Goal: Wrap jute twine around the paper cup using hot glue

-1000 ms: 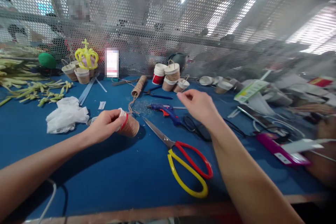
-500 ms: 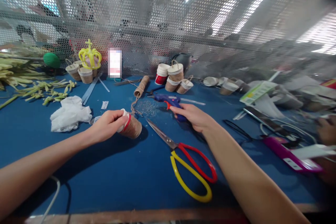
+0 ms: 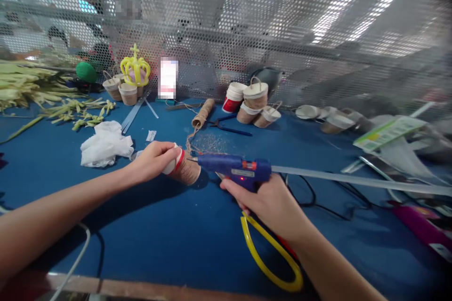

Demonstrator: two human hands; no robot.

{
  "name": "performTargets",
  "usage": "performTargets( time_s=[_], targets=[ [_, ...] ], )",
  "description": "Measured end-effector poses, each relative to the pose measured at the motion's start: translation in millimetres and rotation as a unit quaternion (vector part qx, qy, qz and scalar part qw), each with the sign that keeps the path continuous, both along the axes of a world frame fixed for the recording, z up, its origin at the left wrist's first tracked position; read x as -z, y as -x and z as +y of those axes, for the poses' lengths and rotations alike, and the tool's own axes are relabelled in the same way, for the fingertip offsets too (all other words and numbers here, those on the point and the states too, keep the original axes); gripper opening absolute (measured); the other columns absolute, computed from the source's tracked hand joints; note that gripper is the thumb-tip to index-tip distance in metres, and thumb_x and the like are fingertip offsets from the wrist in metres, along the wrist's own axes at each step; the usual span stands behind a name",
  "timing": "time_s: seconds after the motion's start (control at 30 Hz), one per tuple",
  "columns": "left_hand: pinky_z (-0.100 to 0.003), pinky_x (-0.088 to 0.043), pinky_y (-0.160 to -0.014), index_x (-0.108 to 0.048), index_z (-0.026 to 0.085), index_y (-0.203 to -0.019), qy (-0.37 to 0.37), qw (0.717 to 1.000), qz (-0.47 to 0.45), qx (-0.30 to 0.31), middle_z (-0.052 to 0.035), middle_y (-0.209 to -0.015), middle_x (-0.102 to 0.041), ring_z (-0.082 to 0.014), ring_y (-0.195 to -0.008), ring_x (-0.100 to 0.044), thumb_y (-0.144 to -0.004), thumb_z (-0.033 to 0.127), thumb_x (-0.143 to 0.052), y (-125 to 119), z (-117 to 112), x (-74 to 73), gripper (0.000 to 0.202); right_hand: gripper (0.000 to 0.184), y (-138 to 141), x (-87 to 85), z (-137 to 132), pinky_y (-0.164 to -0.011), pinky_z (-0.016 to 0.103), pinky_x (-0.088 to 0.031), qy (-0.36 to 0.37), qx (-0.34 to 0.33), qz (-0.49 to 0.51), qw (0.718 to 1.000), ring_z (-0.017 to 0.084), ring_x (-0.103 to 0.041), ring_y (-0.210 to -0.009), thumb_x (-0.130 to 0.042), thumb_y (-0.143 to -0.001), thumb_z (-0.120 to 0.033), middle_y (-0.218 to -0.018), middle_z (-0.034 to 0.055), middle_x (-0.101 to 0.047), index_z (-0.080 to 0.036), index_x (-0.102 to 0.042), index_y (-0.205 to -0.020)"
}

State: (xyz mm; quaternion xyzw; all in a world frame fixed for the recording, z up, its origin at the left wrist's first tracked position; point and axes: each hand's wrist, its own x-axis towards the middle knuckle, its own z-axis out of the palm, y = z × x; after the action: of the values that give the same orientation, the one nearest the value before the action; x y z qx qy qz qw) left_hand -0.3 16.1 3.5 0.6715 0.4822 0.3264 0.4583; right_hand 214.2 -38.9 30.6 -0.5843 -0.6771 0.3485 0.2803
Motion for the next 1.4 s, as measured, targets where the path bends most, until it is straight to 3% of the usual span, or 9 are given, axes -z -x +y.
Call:
performTargets(
  time_s=[0.13,0.2,0.57,0.83,0.97,1.4],
  targets=[
    [-0.019,-0.032,-0.046,-0.056,0.012,-0.064,0.036,0.999,-0.035,-0.021,0.0028,-0.055,-0.050,-0.0070,-0.048,-0.042,-0.074,0.038,-0.045,-1.4,1.0,1.4,0.029,0.008,7.9,3.6,-4.3,-0.053,0.025,-0.047,-0.126,-0.022,-0.033,0.991,0.014,-0.056,-0.052,-0.055,-0.070,-0.026,-0.057,-0.0007,-0.060,-0.019,-0.059,-0.067],
    [-0.019,-0.032,-0.045,-0.055,0.012,-0.064,0.047,0.997,-0.052,-0.026,0.0029,-0.055,-0.051,-0.0067,-0.047,-0.042,-0.074,0.038,-0.046,-2.1,1.4,3.4,0.029,0.008,9.6,4.2,-4.8,-0.058,0.026,-0.048,-0.153,-0.032,-0.034,0.987,0.015,-0.058,-0.058,-0.053,-0.071,-0.024,-0.065,0.0013,-0.063,-0.019,-0.059,-0.071],
    [-0.019,-0.031,-0.044,-0.052,0.013,-0.060,0.050,0.996,-0.060,-0.040,0.0038,-0.053,-0.049,-0.0068,-0.045,-0.041,-0.073,0.038,-0.047,-4.6,2.5,5.5,0.028,0.005,7.6,16.2,-7.4,-0.051,0.022,-0.043,-0.172,-0.051,-0.080,0.980,0.011,-0.050,-0.051,-0.056,-0.073,-0.025,-0.059,-0.0029,-0.056,-0.020,-0.054,-0.072],
    [-0.019,-0.032,-0.044,-0.053,0.013,-0.061,0.057,0.995,-0.069,-0.035,0.0032,-0.053,-0.050,-0.0067,-0.045,-0.042,-0.073,0.035,-0.046,-6.0,1.7,4.2,0.026,0.003,8.6,12.8,-8.1,-0.049,0.020,-0.042,-0.184,-0.034,-0.114,0.976,0.011,-0.051,-0.050,-0.055,-0.073,-0.023,-0.059,-0.0022,-0.057,-0.020,-0.055,-0.071],
    [-0.018,-0.032,-0.043,-0.052,0.013,-0.059,0.049,0.996,-0.069,-0.039,0.0035,-0.052,-0.049,-0.0066,-0.045,-0.042,-0.073,0.036,-0.047,-6.7,1.2,2.0,0.027,0.003,8.0,12.8,-7.5,-0.049,0.020,-0.042,-0.188,-0.058,-0.127,0.972,0.011,-0.051,-0.049,-0.055,-0.073,-0.022,-0.058,-0.0025,-0.057,-0.021,-0.055,-0.071],
    [-0.019,-0.040,-0.051,-0.061,0.012,-0.073,0.003,0.999,-0.035,0.021,-0.0010,-0.065,-0.060,-0.0082,-0.054,-0.049,-0.079,0.035,-0.042,-2.2,0.0,4.8,0.031,0.005,5.2,13.2,-5.4,-0.052,0.024,-0.044,-0.159,-0.038,-0.101,0.981,0.014,-0.055,-0.054,-0.054,-0.073,-0.025,-0.061,-0.0008,-0.059,-0.021,-0.054,-0.069]
  ],
)
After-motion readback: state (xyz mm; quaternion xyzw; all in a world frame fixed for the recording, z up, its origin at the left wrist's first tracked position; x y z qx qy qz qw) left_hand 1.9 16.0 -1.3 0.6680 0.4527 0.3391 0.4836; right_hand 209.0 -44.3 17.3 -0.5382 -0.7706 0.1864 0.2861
